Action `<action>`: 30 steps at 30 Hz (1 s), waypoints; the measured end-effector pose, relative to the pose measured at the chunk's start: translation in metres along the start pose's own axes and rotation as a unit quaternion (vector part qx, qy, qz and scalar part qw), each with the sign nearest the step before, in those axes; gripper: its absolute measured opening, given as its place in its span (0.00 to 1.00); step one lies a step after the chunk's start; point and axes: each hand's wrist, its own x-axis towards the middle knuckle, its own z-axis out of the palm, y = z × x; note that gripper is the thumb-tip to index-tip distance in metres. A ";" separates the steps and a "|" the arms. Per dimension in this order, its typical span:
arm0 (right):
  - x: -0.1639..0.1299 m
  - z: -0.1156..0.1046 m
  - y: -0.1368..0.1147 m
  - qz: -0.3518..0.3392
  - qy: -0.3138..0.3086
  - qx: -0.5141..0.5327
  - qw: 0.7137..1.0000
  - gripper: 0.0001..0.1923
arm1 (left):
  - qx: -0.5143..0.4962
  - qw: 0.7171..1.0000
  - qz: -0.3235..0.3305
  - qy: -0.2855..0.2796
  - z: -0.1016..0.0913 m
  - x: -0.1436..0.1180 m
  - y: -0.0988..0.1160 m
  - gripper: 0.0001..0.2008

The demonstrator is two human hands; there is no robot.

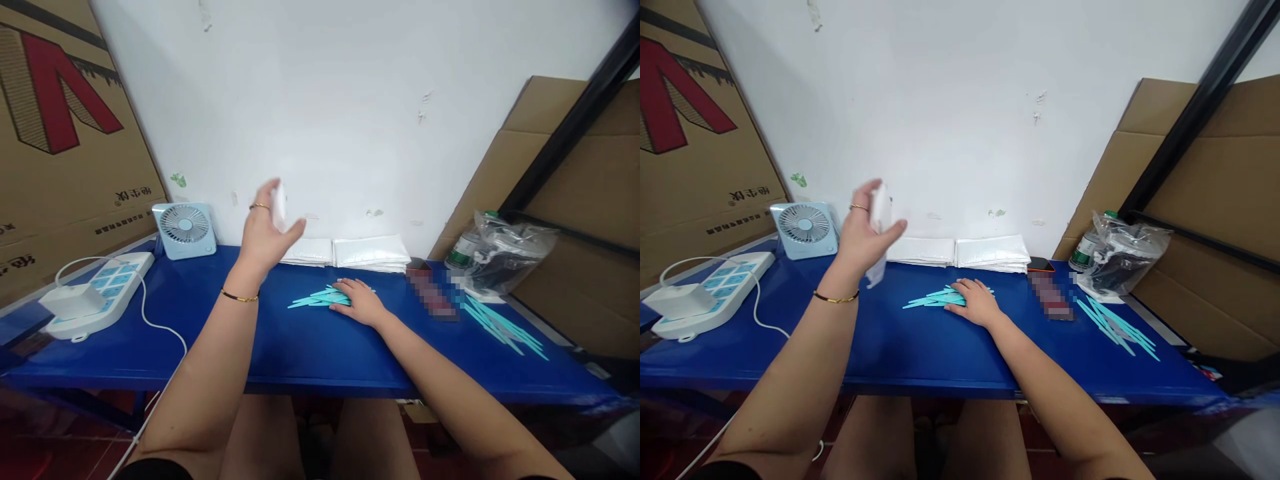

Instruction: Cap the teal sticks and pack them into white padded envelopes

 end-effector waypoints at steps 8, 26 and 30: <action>-0.007 -0.012 0.061 0.105 0.144 0.128 0.976 0.19 | 0.266 0.900 -0.235 -0.253 -0.011 -0.062 -0.082 0.45; 0.032 -0.035 0.076 0.037 -0.058 0.197 0.978 0.13 | 0.304 0.841 -0.151 -0.423 0.057 -0.081 -0.108 0.06; 0.028 -0.031 0.086 0.071 -0.035 0.223 0.972 0.13 | 0.342 0.829 -0.121 -0.427 0.060 -0.075 -0.110 0.08</action>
